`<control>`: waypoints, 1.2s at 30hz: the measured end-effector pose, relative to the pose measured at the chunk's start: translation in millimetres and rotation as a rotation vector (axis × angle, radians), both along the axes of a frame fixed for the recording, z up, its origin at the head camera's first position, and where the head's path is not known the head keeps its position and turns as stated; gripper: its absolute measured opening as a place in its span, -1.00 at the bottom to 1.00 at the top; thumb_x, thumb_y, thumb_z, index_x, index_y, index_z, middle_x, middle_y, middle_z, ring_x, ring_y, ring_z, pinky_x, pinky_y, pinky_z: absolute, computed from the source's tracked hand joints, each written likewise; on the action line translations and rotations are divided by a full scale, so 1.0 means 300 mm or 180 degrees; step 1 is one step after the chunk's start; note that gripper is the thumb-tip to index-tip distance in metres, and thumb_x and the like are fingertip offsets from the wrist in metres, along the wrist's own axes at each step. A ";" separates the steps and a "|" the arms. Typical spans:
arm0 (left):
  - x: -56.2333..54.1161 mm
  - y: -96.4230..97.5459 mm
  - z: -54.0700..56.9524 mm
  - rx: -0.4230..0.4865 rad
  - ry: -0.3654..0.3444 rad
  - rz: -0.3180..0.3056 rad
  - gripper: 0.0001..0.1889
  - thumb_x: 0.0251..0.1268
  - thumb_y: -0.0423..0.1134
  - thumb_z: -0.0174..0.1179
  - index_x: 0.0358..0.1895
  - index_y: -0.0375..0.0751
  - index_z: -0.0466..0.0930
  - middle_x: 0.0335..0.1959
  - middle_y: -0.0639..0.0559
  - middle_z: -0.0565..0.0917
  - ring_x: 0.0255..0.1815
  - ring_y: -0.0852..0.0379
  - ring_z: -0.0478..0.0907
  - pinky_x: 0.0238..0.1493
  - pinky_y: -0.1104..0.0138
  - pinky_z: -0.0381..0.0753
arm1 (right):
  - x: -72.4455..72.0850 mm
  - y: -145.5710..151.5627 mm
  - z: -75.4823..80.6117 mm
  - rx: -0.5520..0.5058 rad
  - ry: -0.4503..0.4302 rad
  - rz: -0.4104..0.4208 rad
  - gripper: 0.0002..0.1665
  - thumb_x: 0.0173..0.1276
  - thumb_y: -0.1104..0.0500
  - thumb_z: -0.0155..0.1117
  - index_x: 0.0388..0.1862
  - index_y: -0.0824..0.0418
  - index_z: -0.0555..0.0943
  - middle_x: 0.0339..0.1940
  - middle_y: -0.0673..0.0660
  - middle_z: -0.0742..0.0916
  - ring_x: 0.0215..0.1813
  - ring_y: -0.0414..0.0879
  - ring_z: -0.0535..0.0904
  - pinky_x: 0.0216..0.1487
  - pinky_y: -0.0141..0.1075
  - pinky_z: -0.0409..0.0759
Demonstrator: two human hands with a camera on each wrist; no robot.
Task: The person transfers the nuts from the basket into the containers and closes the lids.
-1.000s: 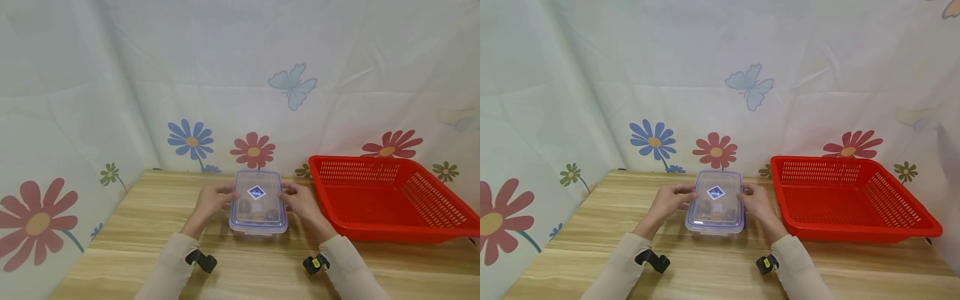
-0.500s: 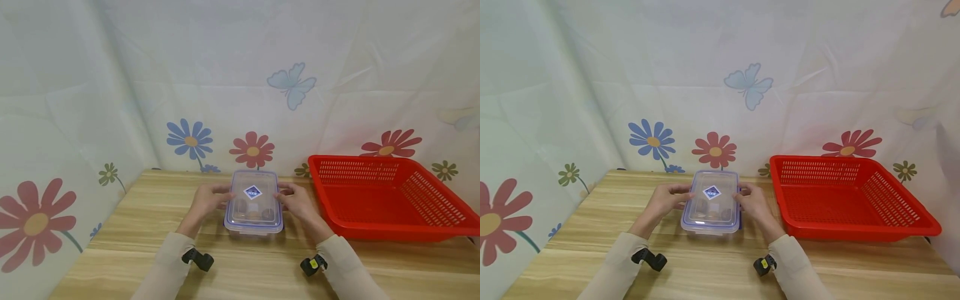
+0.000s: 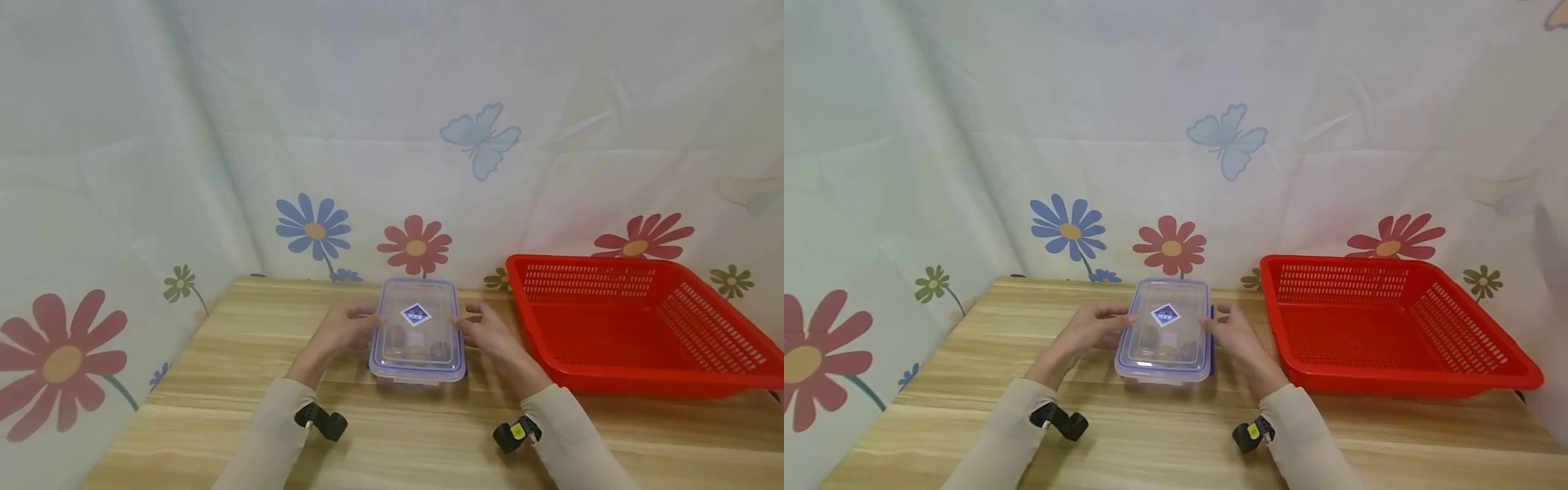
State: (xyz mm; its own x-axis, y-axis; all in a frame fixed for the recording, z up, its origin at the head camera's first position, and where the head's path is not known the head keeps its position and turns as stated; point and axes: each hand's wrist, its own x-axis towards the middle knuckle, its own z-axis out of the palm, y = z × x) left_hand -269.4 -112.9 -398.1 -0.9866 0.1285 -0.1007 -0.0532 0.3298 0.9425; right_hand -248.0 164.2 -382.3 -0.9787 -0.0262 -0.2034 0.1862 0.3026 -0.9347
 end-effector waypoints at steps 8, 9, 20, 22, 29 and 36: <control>-0.002 0.004 -0.011 0.0134 -0.0157 -0.0004 -0.50 0.47 -0.11 0.40 0.29 -0.39 0.65 0.04 -0.28 0.77 -0.01 -0.19 0.79 -0.02 0.04 0.78 | -0.001 0.011 0.000 -0.0139 -0.0108 0.0088 -0.25 0.65 0.14 0.22 0.59 0.51 0.21 0.37 0.56 0.54 0.27 0.39 0.63 0.36 0.14 0.54; -0.003 0.005 -0.011 0.0145 -0.0172 0.0005 -0.50 0.46 -0.11 0.40 0.29 -0.39 0.65 0.05 -0.28 0.77 -0.01 -0.19 0.79 -0.03 0.05 0.78 | -0.001 0.012 0.001 -0.0120 -0.0118 0.0095 -0.25 0.65 0.13 0.21 0.59 0.51 0.21 0.37 0.55 0.54 0.27 0.38 0.64 0.37 0.14 0.54; -0.010 0.009 -0.016 0.0202 -0.0176 -0.0003 -0.46 0.45 -0.11 0.41 0.30 -0.45 0.62 0.02 -0.32 0.78 -0.01 -0.21 0.79 -0.01 0.03 0.78 | 0.008 0.024 -0.005 -0.0093 -0.0162 0.0236 -0.28 0.71 0.06 0.12 0.58 0.50 0.23 0.43 0.52 0.53 0.35 0.37 0.58 0.45 0.16 0.43; -0.010 0.009 -0.016 0.0208 -0.0172 0.0007 -0.46 0.45 -0.12 0.42 0.30 -0.45 0.63 0.01 -0.32 0.78 -0.02 -0.21 0.79 -0.02 0.03 0.78 | 0.010 0.023 -0.004 -0.0085 -0.0155 0.0241 -0.28 0.71 0.06 0.12 0.58 0.51 0.23 0.42 0.52 0.53 0.35 0.37 0.58 0.45 0.16 0.44; -0.007 0.010 -0.011 0.0159 -0.0161 0.0127 -0.45 0.41 -0.10 0.45 0.29 -0.43 0.63 0.03 -0.31 0.77 -0.02 -0.21 0.79 -0.02 0.06 0.78 | 0.015 0.023 0.004 0.0002 -0.0140 0.0208 -0.27 0.70 0.04 0.15 0.59 0.46 0.25 0.42 0.49 0.55 0.34 0.34 0.59 0.41 0.13 0.49; -0.004 0.017 -0.003 0.0064 -0.0127 0.0319 -0.38 0.34 -0.09 0.51 0.34 -0.37 0.62 0.16 -0.32 0.72 0.05 -0.20 0.76 0.06 0.07 0.76 | 0.012 0.022 0.006 0.0076 -0.0200 0.0138 -0.28 0.69 0.01 0.18 0.59 0.40 0.29 0.41 0.43 0.58 0.33 0.31 0.60 0.41 0.12 0.50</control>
State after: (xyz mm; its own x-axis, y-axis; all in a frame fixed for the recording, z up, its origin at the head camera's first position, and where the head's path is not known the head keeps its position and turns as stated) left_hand -270.6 -107.7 -399.0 -0.9898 0.0318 -0.1385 -0.1226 0.3019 0.9454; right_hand -244.4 170.8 -380.5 -0.9621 -0.0626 -0.2655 0.2306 0.3336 -0.9141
